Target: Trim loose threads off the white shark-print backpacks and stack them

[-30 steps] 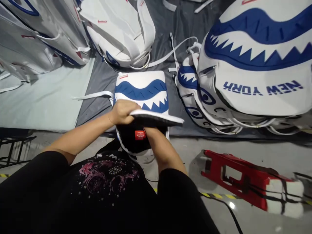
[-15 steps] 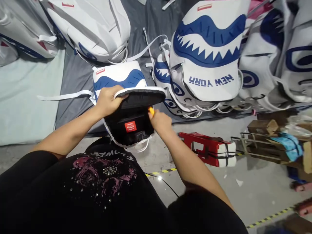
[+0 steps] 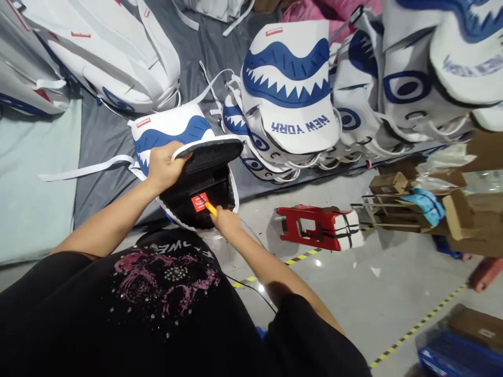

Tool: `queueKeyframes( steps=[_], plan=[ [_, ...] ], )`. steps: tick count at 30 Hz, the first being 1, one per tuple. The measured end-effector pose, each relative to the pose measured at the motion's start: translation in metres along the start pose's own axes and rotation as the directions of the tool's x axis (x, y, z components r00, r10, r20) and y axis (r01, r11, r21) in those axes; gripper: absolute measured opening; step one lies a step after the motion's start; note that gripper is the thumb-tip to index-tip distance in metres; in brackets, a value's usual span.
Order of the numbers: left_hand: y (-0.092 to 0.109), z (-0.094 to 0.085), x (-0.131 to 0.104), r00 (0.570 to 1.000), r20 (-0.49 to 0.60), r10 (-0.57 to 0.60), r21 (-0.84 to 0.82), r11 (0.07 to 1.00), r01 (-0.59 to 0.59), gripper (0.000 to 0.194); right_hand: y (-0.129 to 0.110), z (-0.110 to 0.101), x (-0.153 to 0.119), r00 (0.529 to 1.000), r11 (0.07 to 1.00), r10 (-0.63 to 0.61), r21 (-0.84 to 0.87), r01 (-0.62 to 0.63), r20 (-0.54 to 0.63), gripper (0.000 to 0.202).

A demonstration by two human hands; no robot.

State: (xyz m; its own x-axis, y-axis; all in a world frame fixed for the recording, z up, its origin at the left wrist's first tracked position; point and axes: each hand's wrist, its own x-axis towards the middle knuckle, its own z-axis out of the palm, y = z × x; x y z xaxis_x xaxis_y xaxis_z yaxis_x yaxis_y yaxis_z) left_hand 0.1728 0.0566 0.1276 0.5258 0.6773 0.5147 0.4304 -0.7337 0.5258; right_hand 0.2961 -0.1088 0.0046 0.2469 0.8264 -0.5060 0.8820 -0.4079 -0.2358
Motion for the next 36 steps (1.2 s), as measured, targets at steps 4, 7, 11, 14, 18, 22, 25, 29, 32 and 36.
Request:
queueKeyframes(
  steps=[4, 7, 11, 14, 18, 22, 25, 29, 32, 36],
  plan=[
    [0.009, -0.002, 0.003, 0.999, 0.033, -0.007, 0.036, 0.999, 0.006, 0.017, -0.026, 0.01, 0.008, 0.988, 0.992, -0.129, -0.027, 0.127, -0.087, 0.048],
    [0.008, -0.005, 0.006, 0.999, 0.038, -0.01, 0.055, 0.998, 0.008, 0.017, -0.013, 0.003, -0.018, 0.992, 0.991, -0.126, -0.04, 0.126, -0.017, 0.045],
    [0.007, -0.006, 0.003, 0.998, 0.057, -0.015, 0.023, 1.0, 0.014, 0.017, 0.018, -0.021, -0.06, 0.998, 1.0, -0.013, -0.02, 0.014, 0.057, 0.044],
    [0.013, -0.005, -0.005, 0.998, 0.067, -0.013, -0.018, 1.0, 0.014, 0.017, 0.021, -0.044, -0.045, 0.995, 0.999, 0.053, -0.008, -0.054, -0.08, 0.048],
    [0.018, 0.0, -0.015, 0.995, 0.101, -0.013, -0.04, 0.999, 0.017, 0.015, 0.002, -0.086, 0.054, 0.976, 0.999, 0.032, -0.034, -0.04, -0.217, 0.046],
    [0.0, 0.009, -0.015, 0.994, -0.049, -0.102, 0.015, 0.995, 0.103, 0.015, 0.007, -0.107, 0.118, 0.981, 0.999, 0.019, -0.038, -0.027, -0.193, 0.043],
    [-0.02, 0.018, -0.015, 0.963, -0.21, -0.17, 0.015, 0.984, 0.177, 0.016, 0.04, -0.093, 0.084, 0.989, 0.986, 0.137, -0.102, -0.132, 0.047, 0.044],
    [-0.019, 0.025, -0.019, 0.949, -0.249, -0.195, -0.041, 0.981, 0.191, 0.017, 0.066, -0.075, 0.014, 0.94, 0.982, 0.171, -0.134, -0.136, 0.296, 0.041],
    [-0.002, 0.026, -0.022, 0.975, -0.174, -0.137, -0.046, 0.99, 0.131, 0.018, 0.049, -0.075, 0.024, 0.993, 0.992, 0.099, -0.07, -0.104, -0.068, 0.045],
    [0.012, 0.024, -0.022, 0.993, -0.098, -0.07, -0.013, 0.998, 0.069, 0.017, 0.039, -0.091, 0.077, 0.977, 0.997, 0.079, 0.027, -0.075, -0.199, 0.044]
  ],
)
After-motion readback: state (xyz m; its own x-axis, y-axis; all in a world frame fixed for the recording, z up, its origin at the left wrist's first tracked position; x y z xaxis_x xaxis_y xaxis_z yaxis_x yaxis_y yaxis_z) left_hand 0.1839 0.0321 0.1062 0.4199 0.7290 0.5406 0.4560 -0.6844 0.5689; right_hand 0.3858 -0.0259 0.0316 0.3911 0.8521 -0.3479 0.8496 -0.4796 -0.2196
